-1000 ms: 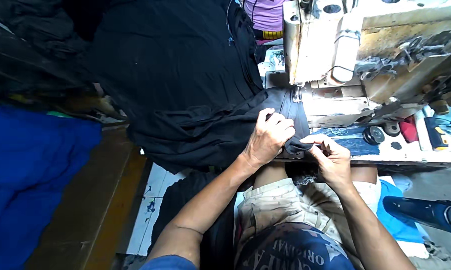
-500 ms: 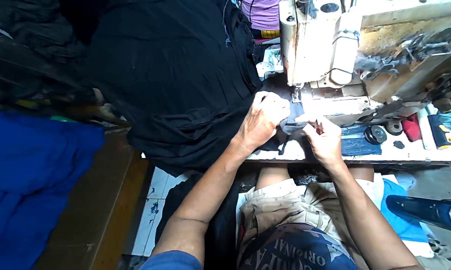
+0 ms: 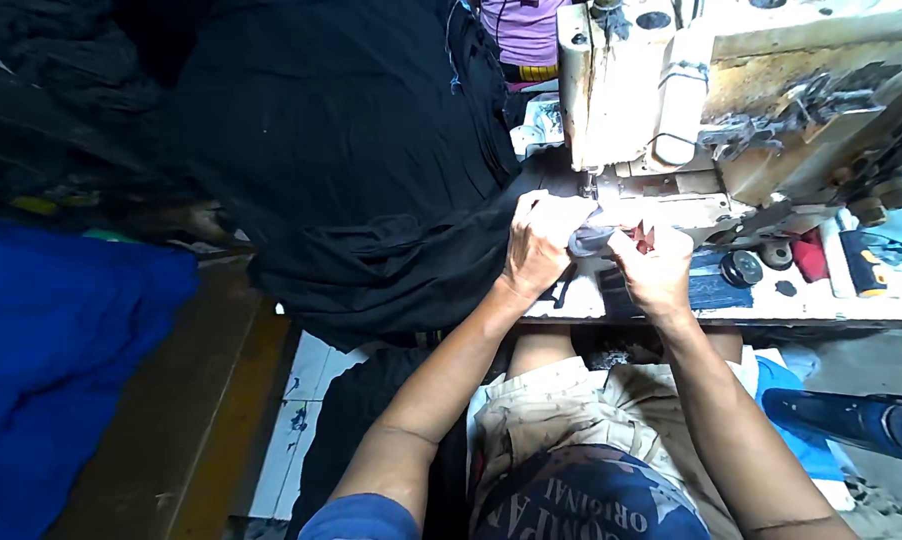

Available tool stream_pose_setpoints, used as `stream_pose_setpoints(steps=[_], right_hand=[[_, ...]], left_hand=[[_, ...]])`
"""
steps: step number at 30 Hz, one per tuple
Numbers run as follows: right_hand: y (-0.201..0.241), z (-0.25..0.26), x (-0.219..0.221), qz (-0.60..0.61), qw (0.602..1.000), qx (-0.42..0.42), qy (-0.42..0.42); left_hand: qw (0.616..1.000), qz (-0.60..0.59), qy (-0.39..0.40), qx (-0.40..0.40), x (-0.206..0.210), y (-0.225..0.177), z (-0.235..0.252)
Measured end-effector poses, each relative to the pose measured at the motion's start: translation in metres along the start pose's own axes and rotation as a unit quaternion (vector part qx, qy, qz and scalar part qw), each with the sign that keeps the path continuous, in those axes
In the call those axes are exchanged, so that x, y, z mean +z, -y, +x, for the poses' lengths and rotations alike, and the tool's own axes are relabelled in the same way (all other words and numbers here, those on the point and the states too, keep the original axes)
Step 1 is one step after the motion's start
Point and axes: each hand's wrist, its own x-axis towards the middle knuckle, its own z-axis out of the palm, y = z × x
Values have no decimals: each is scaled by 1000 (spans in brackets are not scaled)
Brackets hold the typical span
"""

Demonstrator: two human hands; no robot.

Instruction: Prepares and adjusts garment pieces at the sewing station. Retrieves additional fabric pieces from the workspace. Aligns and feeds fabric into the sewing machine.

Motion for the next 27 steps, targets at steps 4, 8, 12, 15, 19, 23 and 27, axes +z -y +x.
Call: stream_pose_setpoints(steps=[4,8,12,15,19,23,27], right_hand=[[1,-4,2,9,1000,3,2],[-4,-11,3,17,1000,15,-1],[-12,-20,0,28,999,37,14],[-14,-20,1,33,998,41,18],[-14,-12,4,-3,999,41,6],[-18,-5,9,-45,998,34,-4],[-21,-2,12,-56,998,31,2]], left_hand=[[999,6,15,27,-5,16,7],[994,-1,72,86,-17,23,9],[984,-18,117,133,-28,29,7],[981,-15,135,142,-31,32,10],[980,-8,141,137,-27,39,19],[982,-14,151,115,-25,40,25],[963,-86,229,115,-42,27,27]])
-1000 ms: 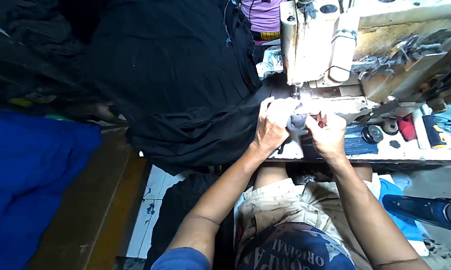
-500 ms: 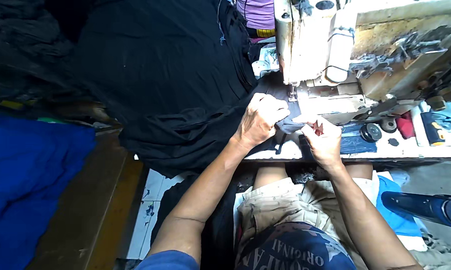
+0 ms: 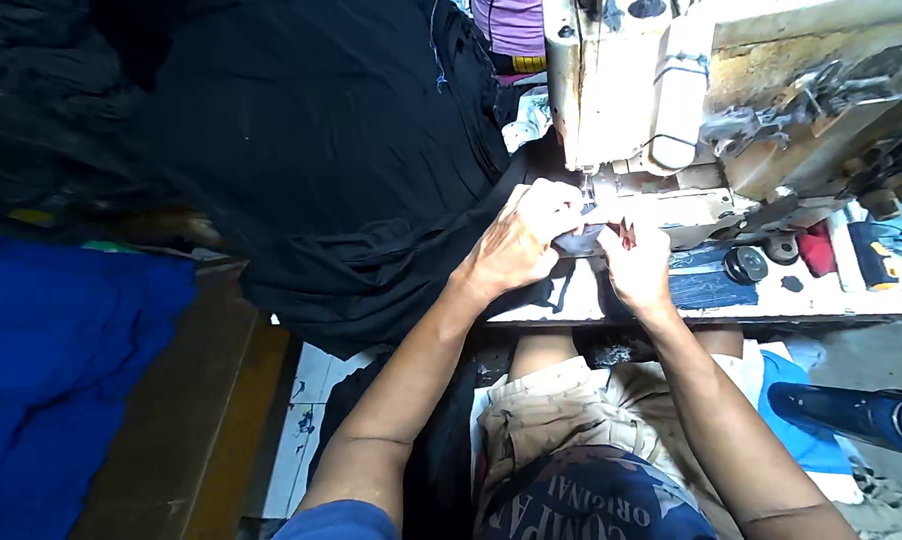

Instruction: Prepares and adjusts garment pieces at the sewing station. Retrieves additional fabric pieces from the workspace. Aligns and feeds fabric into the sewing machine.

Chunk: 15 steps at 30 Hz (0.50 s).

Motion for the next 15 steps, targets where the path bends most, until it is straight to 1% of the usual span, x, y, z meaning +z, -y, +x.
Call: stream_pose_setpoints(steps=[2,3,4,6,7,8,9,10,12,13,15], right_hand=[[-1,-2,-1,-9,1000,2,9],[-2,-3,-1,-24,1000,3,15],[-2,-4,-2,-43,999,6,18],[1,-5,-2,-82,996,11,20],[3,-5,-3,-96,995,5,24],[5,-3,-5,-110,993,-4,34],[8,-1,-7,-120,992,-13,49],[12,2,-11,-124,990,-23,68],[19,6,-22,-106,986,-33,123],[22,8,-28,-89,983,-36,159],[28,1,-39,-63,971,-51,224]], left_hand=[[999,5,51,5,-16,-10,-5],[998,25,63,-5,-24,-11,-10],[995,59,74,-28,-34,-8,-15],[983,118,94,-103,-60,8,-25],[978,132,94,-134,-72,16,-30],[977,134,81,-144,-82,21,-35],[983,116,55,-132,-90,20,-37],[992,74,20,-103,-95,12,-38],[997,-60,-40,-35,-92,-17,-37],[992,-118,-52,-11,-85,-32,-37],[979,-193,-57,12,-64,-55,-42]])
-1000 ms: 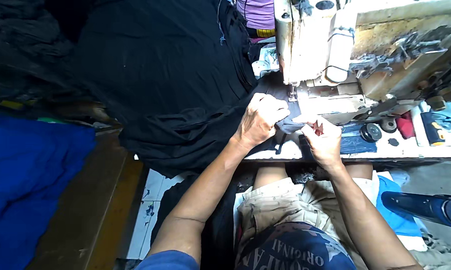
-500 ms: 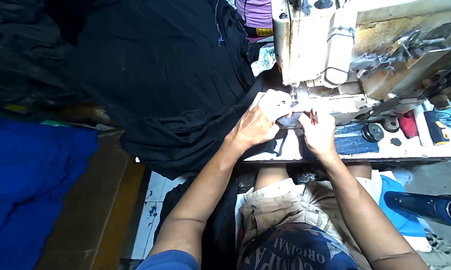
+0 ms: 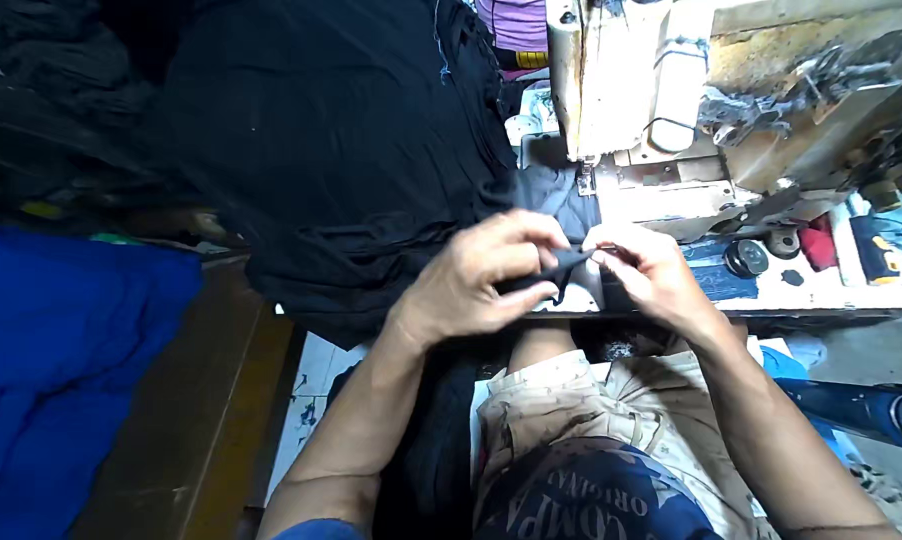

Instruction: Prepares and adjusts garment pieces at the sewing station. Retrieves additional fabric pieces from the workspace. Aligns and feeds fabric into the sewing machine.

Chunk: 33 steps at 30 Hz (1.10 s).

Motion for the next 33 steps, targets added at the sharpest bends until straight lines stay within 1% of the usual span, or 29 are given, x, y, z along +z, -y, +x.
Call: stream_pose_setpoints(steps=[1,3,5,7,9,11,14,17,20,22,25,29,31,33], right_hand=[[3,-10,0,9,1000,-13,15],[6,-33,5,10,999,-28,13],[6,-51,14,-7,999,-31,-4],[4,-62,21,-28,999,-23,-17],[6,-68,25,-25,999,-12,-30],[9,-71,26,-1,999,0,-51],[12,-76,29,20,996,18,-81],[13,-79,30,44,993,38,-102],[15,-79,29,60,989,60,-121],[15,-76,31,66,986,74,-135],[11,-66,34,74,980,100,-157],[1,-49,34,71,976,124,-167],[-4,-39,35,69,974,128,-174],[-9,-29,35,66,974,121,-181]], left_hand=[[1000,-26,2,4,14,-1,-4],[998,-62,-7,12,43,3,-14],[997,-57,-42,24,70,11,-21],[995,25,-92,39,93,20,-27],[979,155,-128,37,109,30,-31],[960,252,-118,25,116,43,-33],[951,298,-83,-7,108,53,-32],[948,313,-15,-50,90,37,-26],[945,321,26,-57,78,22,-21],[943,324,44,-67,74,20,-18],[939,332,50,-71,69,25,-10],[931,356,49,-65,58,36,6],[927,369,46,-40,51,42,14],[929,368,24,-32,49,59,17]])
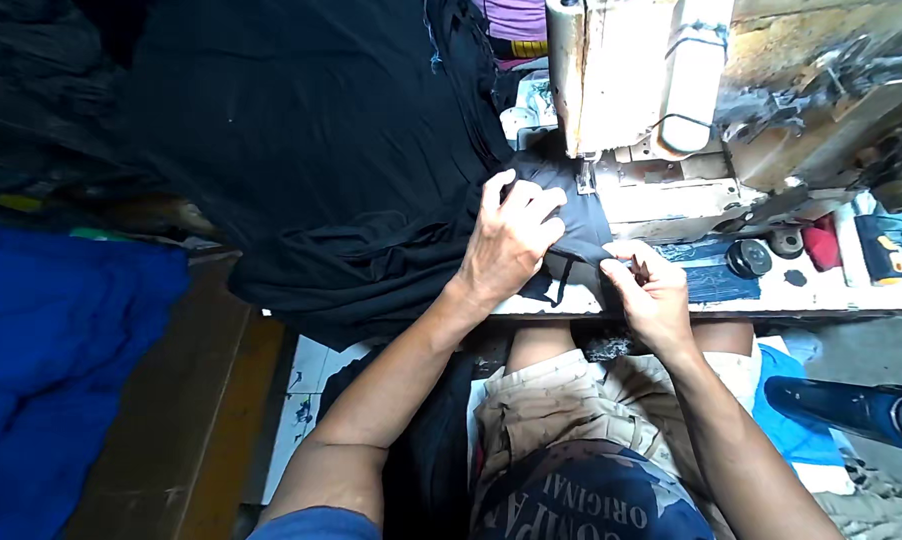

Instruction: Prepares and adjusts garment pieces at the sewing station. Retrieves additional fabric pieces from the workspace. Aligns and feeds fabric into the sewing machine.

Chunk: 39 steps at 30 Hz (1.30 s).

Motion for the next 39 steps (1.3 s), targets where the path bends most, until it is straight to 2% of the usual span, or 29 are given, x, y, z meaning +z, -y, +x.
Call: stream_pose_setpoints(steps=[8,15,20,23,27,29,32,35,37,39], right_hand=[[-4,27,10,2,999,-47,-11],[-5,35,14,-7,997,-69,-19],[-7,41,18,-29,995,-87,-26],[-9,43,17,-50,995,-87,-22],[-10,40,15,-78,993,-84,-20],[-6,42,14,-110,990,-87,-12],[10,46,3,-148,983,-90,69],[28,47,-9,-62,976,-113,177],[37,37,-14,10,968,-134,212],[35,22,-16,29,969,-139,201]], left_hand=[[999,-31,-22,-8,11,32,15],[998,-53,-20,4,17,44,21],[996,-82,13,40,1,42,21],[992,-90,61,68,-16,46,22],[991,-21,131,-23,-41,78,19],[990,-15,134,-34,-60,91,16],[989,-129,58,52,-81,72,15],[955,-269,31,119,-88,28,8],[935,-330,27,128,-79,4,0],[916,-385,1,113,-61,-14,-7]])
